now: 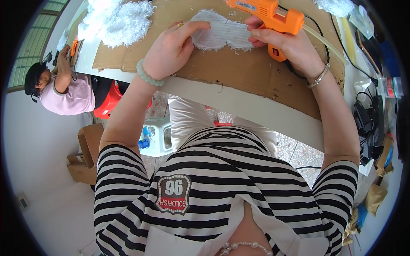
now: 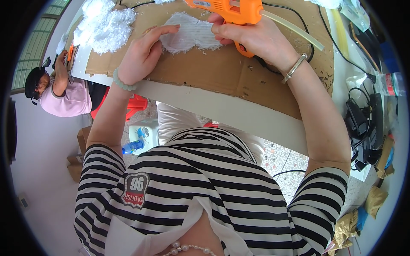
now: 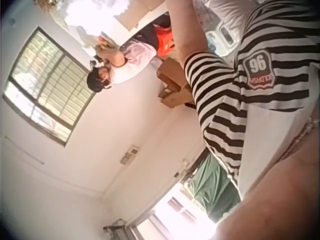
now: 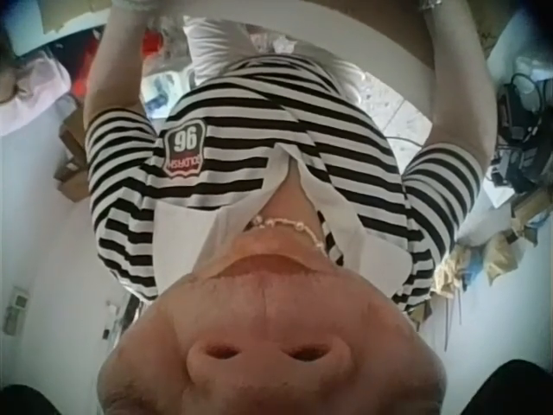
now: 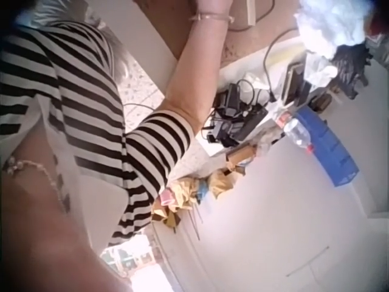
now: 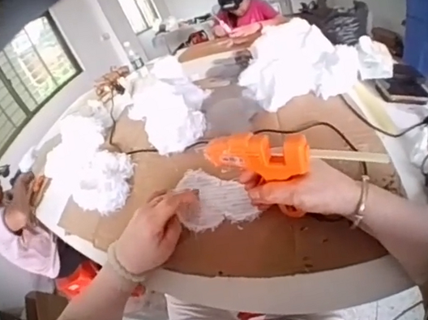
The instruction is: Use a hot glue gun to attach cotton stuffing onto a flat base to create a cloud prop.
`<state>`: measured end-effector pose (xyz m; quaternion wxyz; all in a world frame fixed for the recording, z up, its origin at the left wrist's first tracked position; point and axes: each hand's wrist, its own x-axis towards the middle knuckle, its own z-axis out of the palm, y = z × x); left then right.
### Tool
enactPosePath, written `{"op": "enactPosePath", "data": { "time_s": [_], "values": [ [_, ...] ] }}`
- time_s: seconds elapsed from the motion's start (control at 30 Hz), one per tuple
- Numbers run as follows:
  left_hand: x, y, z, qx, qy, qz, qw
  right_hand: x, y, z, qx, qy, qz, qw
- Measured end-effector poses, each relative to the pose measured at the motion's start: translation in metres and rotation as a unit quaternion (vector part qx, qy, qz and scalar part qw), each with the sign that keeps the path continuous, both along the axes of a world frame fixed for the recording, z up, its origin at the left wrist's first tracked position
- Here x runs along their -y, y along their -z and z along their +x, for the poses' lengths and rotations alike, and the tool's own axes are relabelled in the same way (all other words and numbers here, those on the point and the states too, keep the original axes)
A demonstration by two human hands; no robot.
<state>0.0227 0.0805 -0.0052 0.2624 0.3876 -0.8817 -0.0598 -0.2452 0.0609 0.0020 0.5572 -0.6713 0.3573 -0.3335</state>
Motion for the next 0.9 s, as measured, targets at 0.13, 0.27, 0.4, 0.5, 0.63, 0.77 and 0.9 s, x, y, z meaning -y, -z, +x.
{"op": "enactPosePath", "data": {
  "time_s": [0.13, 0.27, 0.4, 0.5, 0.63, 0.77, 0.9],
  "values": [
    [-0.011, -0.002, -0.002, -0.095, -0.005, 0.004, 0.995, 0.0, 0.0, 0.001, 0.007, 0.007, 0.0, 1.0],
    [-0.013, -0.005, -0.002, 0.001, 0.032, -0.099, 0.995, 0.001, 0.0, 0.001, -0.011, 0.008, -0.009, 1.0],
    [-0.019, -0.007, -0.013, 0.041, 0.038, -0.157, 0.986, 0.002, 0.0, 0.0, -0.003, 0.012, -0.008, 1.0],
    [-0.026, -0.007, -0.014, 0.057, 0.012, -0.15, 0.987, 0.001, -0.002, 0.001, -0.024, 0.017, 0.013, 0.999],
    [-0.035, -0.001, -0.017, 0.069, -0.002, -0.128, 0.989, 0.001, 0.0, 0.001, -0.029, 0.012, 0.022, 0.999],
    [-0.034, 0.004, -0.015, 0.069, -0.011, -0.124, 0.99, 0.003, 0.002, 0.001, -0.037, 0.012, 0.021, 0.999],
    [-0.034, 0.004, -0.015, 0.071, -0.02, -0.13, 0.989, 0.003, 0.002, 0.0, -0.027, 0.009, 0.022, 0.999]
  ]
}}
